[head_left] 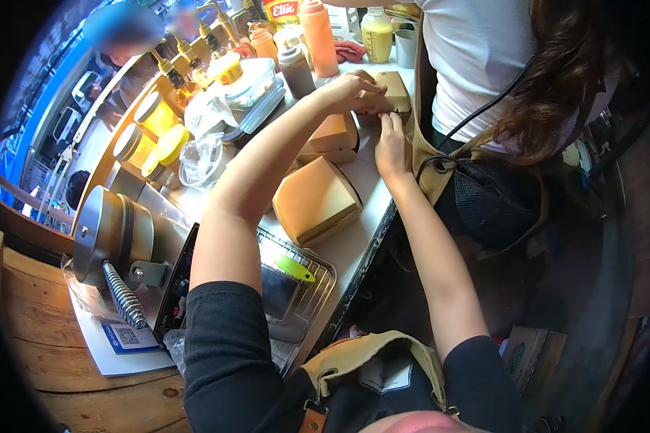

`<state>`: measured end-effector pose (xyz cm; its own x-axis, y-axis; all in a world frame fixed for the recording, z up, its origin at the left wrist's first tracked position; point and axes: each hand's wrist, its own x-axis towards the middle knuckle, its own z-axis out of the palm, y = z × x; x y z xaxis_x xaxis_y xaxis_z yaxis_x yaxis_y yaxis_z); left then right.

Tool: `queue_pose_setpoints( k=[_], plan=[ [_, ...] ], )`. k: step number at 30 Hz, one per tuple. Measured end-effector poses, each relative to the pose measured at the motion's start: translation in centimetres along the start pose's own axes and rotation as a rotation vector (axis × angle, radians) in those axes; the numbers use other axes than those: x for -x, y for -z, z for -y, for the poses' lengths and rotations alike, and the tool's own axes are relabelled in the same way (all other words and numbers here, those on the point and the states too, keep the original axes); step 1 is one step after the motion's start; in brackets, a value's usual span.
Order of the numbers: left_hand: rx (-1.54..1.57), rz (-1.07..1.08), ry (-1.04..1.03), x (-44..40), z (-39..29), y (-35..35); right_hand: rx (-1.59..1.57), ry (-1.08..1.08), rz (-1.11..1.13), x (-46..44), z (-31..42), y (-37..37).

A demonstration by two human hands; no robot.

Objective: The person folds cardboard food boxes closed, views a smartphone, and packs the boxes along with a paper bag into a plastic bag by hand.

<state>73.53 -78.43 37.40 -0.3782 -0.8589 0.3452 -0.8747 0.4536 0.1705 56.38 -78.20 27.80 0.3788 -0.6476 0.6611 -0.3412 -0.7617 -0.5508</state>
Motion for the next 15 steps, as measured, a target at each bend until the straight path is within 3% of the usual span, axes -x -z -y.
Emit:
queue_pose_setpoints(
  k=[10,13,15],
  plan=[
    [-0.031,0.041,0.103,-0.4,-1.0,-0.1,0.088,-0.008,0.009,-0.1,0.9,1.2],
    [-0.104,0.066,0.065,-0.6,-1.3,-0.2,0.039,-0.045,-0.062,0.2,1.8,1.7],
    [-0.156,0.069,0.021,-0.9,-1.7,0.1,0.017,-0.033,0.011,1.0,2.4,2.3]
  ],
)
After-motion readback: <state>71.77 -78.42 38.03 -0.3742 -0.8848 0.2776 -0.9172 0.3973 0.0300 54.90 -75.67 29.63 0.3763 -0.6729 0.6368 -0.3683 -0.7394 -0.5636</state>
